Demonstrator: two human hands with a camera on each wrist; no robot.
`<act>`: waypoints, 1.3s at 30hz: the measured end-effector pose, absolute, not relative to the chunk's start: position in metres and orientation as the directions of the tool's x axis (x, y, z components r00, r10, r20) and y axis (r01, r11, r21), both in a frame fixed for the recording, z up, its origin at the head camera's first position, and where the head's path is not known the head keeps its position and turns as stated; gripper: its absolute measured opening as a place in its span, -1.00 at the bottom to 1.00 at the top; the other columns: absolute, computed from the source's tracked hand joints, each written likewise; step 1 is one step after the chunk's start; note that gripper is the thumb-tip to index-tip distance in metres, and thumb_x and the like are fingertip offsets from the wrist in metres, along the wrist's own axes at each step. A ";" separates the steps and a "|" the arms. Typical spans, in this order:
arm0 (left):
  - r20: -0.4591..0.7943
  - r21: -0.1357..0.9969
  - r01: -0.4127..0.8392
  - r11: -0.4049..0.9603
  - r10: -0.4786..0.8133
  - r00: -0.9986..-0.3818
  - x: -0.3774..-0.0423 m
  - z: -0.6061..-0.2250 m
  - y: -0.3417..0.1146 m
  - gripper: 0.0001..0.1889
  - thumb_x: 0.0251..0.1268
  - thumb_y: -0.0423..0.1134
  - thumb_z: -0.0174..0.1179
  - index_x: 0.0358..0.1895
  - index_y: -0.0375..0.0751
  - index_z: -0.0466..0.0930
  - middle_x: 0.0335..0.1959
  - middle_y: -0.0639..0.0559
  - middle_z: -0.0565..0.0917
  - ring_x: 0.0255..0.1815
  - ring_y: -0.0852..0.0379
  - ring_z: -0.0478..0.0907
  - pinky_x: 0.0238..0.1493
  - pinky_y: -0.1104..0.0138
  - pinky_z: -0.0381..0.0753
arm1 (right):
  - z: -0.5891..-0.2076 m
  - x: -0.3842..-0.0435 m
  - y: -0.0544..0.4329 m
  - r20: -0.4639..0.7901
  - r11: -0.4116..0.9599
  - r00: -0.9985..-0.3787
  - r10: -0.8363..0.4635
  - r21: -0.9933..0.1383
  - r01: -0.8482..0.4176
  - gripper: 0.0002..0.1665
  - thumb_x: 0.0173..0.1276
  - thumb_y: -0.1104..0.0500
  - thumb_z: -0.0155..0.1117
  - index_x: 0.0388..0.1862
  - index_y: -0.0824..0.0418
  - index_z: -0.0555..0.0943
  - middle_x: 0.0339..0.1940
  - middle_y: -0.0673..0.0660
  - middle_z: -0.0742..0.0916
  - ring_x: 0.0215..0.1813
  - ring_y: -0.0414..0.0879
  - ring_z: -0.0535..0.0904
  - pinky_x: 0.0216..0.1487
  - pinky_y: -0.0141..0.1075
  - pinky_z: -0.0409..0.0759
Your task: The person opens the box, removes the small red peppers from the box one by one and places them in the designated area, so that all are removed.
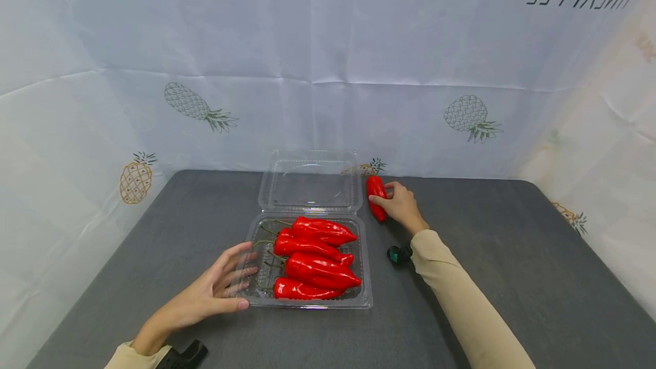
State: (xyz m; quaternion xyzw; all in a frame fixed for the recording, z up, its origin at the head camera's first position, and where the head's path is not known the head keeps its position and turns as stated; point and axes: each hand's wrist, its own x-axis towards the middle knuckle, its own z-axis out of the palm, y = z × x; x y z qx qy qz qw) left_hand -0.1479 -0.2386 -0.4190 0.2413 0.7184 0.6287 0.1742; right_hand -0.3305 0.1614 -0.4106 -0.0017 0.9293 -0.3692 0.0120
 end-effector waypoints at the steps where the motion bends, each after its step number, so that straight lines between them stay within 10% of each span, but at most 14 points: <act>1: 0.048 0.988 0.123 0.095 0.564 -0.824 -0.148 -0.419 -0.239 -0.06 0.31 -0.46 0.21 0.58 -0.18 -0.25 0.54 -0.52 -0.11 0.39 0.41 0.36 0.27 0.55 0.46 | -0.410 -0.329 0.161 -0.019 0.727 -1.000 -0.011 -0.687 0.005 -0.23 0.40 -0.04 0.29 0.37 0.42 0.33 0.12 0.44 0.67 -0.03 0.20 0.70 -0.03 -0.04 0.74; 39: 0.057 0.988 0.127 0.085 0.566 -0.822 -0.148 -0.420 -0.239 -0.07 0.31 -0.47 0.21 0.58 -0.24 -0.26 0.53 -0.54 -0.11 0.38 0.43 0.36 0.27 0.55 0.46 | -0.399 -0.284 0.173 0.142 0.619 -0.990 -0.005 -0.777 -0.114 -0.34 0.38 0.06 0.32 0.37 0.30 0.41 0.28 0.37 0.57 0.22 0.26 0.56 0.19 0.09 0.61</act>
